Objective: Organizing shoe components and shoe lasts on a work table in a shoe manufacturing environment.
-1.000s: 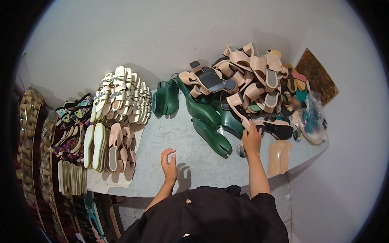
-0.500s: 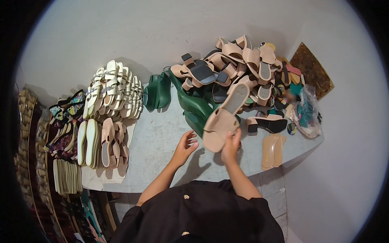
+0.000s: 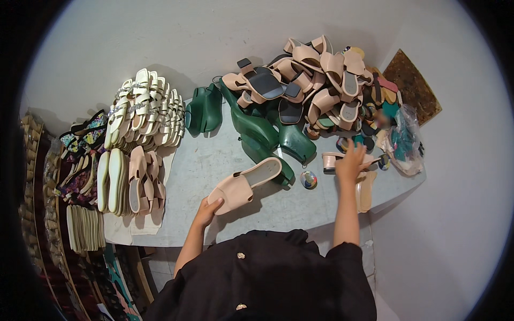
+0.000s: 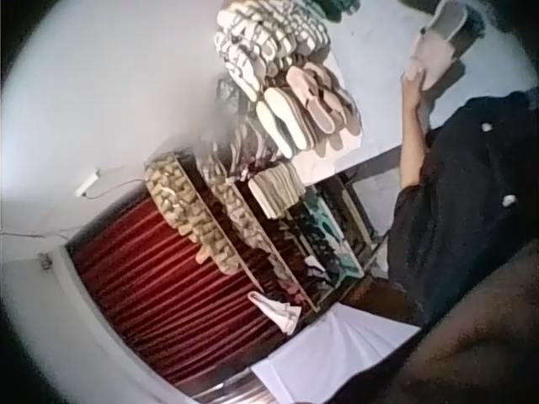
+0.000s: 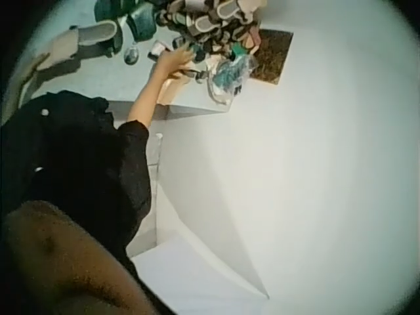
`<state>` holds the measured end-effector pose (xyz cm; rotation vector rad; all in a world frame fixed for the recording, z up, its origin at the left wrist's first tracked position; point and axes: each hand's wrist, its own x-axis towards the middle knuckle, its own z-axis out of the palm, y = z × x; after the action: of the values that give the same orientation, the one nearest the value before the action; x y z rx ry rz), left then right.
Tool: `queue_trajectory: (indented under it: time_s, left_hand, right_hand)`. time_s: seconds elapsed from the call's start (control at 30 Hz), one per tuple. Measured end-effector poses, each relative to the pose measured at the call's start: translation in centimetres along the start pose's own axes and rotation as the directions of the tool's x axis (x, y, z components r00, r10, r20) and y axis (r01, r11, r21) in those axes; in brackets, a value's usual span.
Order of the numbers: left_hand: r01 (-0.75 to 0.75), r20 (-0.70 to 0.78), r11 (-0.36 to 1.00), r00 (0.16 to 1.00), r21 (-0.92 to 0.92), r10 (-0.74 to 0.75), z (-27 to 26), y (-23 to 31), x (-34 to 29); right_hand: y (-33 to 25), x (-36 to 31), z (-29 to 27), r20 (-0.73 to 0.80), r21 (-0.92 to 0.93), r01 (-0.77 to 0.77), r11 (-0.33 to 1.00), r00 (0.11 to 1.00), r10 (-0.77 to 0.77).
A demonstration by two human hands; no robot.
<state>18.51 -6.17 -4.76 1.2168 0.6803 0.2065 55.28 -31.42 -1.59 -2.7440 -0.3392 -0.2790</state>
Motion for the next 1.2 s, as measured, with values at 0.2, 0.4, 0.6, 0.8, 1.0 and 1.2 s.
queue_trajectory:
  time_s: [0.2,0.4,0.6,0.8,1.0,1.2]
  left_hand:
    - [0.115,0.029,0.989,0.993,-0.091,-0.113,-3.5,-2.6,-0.9]
    - [0.212,-0.229,0.976,0.954,0.053,-0.194,-4.6,-3.5,-0.2]
    - [0.28,-0.494,0.487,0.775,0.827,0.395,-1.9,-1.6,-0.5]
    - [-0.045,-0.441,0.631,0.676,0.775,0.591,-1.7,-1.1,1.0]
    - [-0.123,-0.533,0.856,0.736,0.503,0.418,-2.9,-2.4,0.9]
    - [-0.202,-0.634,0.956,0.716,0.212,0.292,-3.4,-2.0,-1.6]
  right_hand:
    - [2.6,3.3,0.1,0.402,-0.275,0.155,0.949,0.915,-0.033]
    - [3.2,2.5,0.8,0.244,-0.282,0.233,0.931,0.955,-0.166]
    - [-0.2,1.3,-5.1,0.142,-0.054,0.256,0.965,0.959,-0.246]
    - [-8.3,-3.6,-7.8,-0.166,0.269,0.652,0.709,0.756,-0.633]
    - [-16.3,-12.7,-2.5,-0.296,0.32,0.854,0.41,0.501,-0.813]
    - [-20.1,-18.8,2.2,-0.356,0.335,0.916,0.223,0.342,-0.87]
